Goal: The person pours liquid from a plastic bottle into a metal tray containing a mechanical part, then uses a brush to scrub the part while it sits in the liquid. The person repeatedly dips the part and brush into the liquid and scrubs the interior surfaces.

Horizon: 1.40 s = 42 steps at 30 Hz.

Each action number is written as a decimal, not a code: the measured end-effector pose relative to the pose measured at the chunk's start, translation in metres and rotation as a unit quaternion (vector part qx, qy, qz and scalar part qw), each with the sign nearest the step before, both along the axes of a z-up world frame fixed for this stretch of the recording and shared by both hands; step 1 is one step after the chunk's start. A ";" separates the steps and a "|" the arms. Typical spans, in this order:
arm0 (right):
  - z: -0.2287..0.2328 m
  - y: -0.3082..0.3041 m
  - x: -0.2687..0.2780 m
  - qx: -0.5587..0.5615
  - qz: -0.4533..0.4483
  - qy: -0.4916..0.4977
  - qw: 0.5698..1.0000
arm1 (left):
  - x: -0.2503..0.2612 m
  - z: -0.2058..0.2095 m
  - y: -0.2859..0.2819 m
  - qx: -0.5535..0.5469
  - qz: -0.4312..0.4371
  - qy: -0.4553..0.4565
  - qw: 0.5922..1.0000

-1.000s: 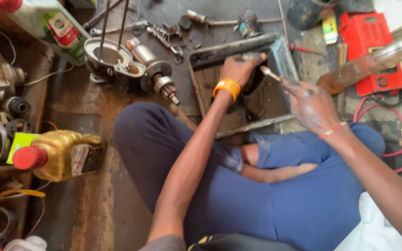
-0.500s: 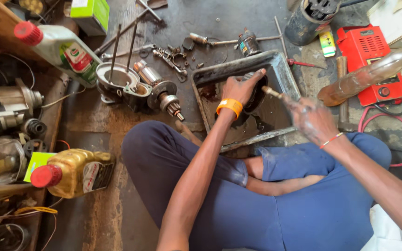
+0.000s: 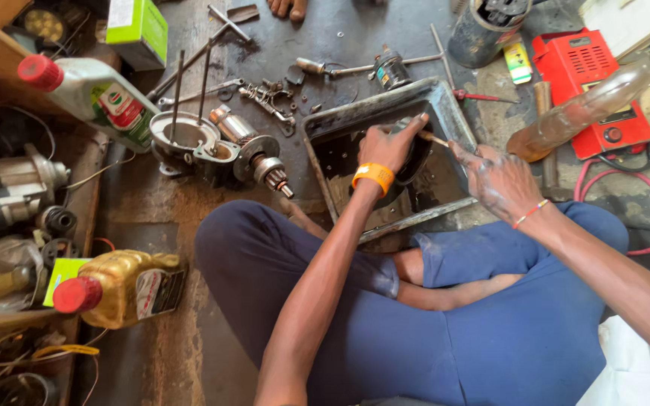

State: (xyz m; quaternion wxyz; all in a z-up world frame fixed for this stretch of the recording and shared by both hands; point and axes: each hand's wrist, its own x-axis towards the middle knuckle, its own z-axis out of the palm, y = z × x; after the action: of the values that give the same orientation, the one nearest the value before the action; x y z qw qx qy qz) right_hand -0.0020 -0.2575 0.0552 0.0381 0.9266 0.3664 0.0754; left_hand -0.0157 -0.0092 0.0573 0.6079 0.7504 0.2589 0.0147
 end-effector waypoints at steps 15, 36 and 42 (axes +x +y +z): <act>0.012 0.009 -0.019 -0.013 -0.040 0.073 0.996 | 0.004 -0.017 -0.005 0.001 0.013 -0.005 1.000; -0.020 0.013 -0.041 0.233 0.096 0.184 0.950 | 0.001 -0.005 -0.002 -0.009 0.092 -0.061 0.994; -0.006 -0.005 -0.014 0.016 -0.031 0.033 0.999 | 0.000 -0.002 -0.004 0.024 -0.006 0.001 1.000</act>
State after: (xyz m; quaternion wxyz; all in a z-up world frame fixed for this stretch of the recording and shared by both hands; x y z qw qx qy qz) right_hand -0.0162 -0.2622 0.0487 0.0130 0.9401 0.3369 0.0495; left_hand -0.0153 -0.0132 0.0556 0.5895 0.7666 0.2539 0.0166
